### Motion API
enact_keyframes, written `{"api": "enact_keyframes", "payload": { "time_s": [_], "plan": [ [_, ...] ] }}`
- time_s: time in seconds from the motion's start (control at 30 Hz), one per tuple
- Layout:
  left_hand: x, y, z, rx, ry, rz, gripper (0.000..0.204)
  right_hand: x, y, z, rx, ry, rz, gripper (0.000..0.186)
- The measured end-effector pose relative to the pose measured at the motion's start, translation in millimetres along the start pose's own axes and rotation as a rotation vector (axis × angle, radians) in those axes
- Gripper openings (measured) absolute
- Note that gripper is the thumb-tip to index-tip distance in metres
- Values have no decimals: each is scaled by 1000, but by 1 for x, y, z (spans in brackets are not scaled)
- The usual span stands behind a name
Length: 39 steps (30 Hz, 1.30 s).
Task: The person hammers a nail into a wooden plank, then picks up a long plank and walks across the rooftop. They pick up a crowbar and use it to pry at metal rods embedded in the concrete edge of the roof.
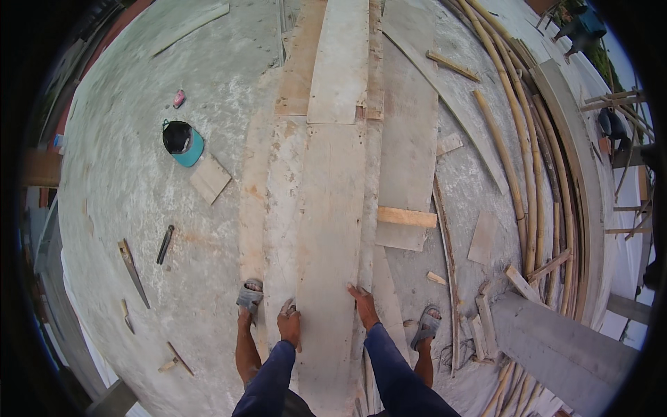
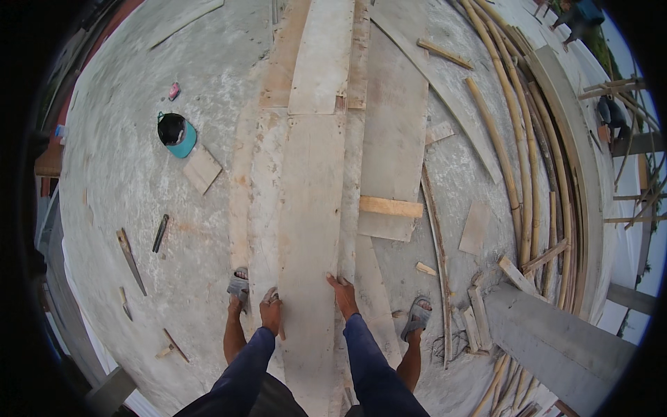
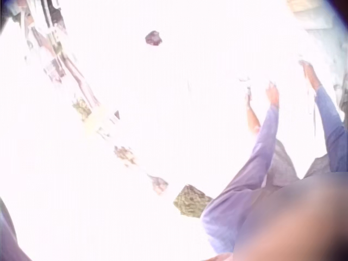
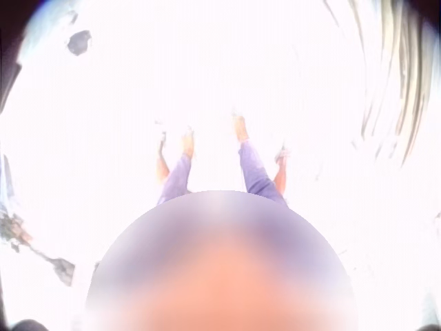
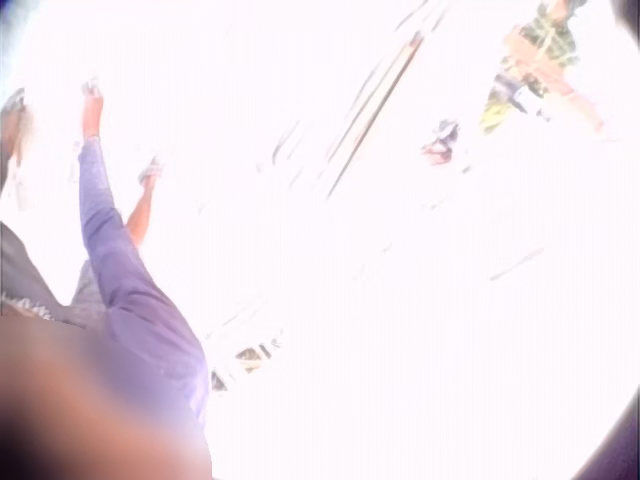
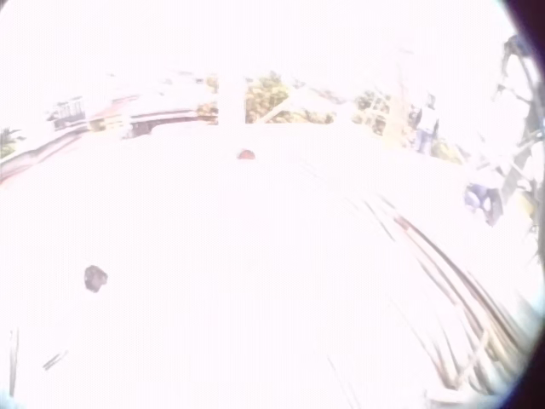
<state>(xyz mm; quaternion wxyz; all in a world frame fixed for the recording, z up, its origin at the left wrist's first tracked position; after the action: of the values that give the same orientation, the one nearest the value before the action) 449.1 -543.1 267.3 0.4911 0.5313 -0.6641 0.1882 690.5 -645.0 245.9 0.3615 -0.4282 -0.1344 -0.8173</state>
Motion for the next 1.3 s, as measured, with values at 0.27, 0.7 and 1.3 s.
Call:
{"api": "enact_keyframes", "payload": {
  "time_s": [0.27,0.7,1.3],
  "plan": [
    [-7,14,10,-22,-98,-147,57,18,-23,6,-199,-22,72,66],
    [52,-31,7,132,-51,-14,53,138,-6,33,459,181,-462,83],
    [126,-227,43,-403,-364,174,51,149,188,37,924,4,-888,78]
  ]
}}
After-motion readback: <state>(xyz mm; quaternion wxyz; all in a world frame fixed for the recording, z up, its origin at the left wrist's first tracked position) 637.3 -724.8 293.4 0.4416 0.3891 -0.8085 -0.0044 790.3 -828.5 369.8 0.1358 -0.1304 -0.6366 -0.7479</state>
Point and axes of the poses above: each hand's wrist, its own x-axis away from the middle knuckle, its own y-axis out of the back of the hand, z = x × y, the point moved 5 cm from there along -x, towards the middle knuckle, and after that the axes turned 6 degrees about y, right-handed, at the moved point
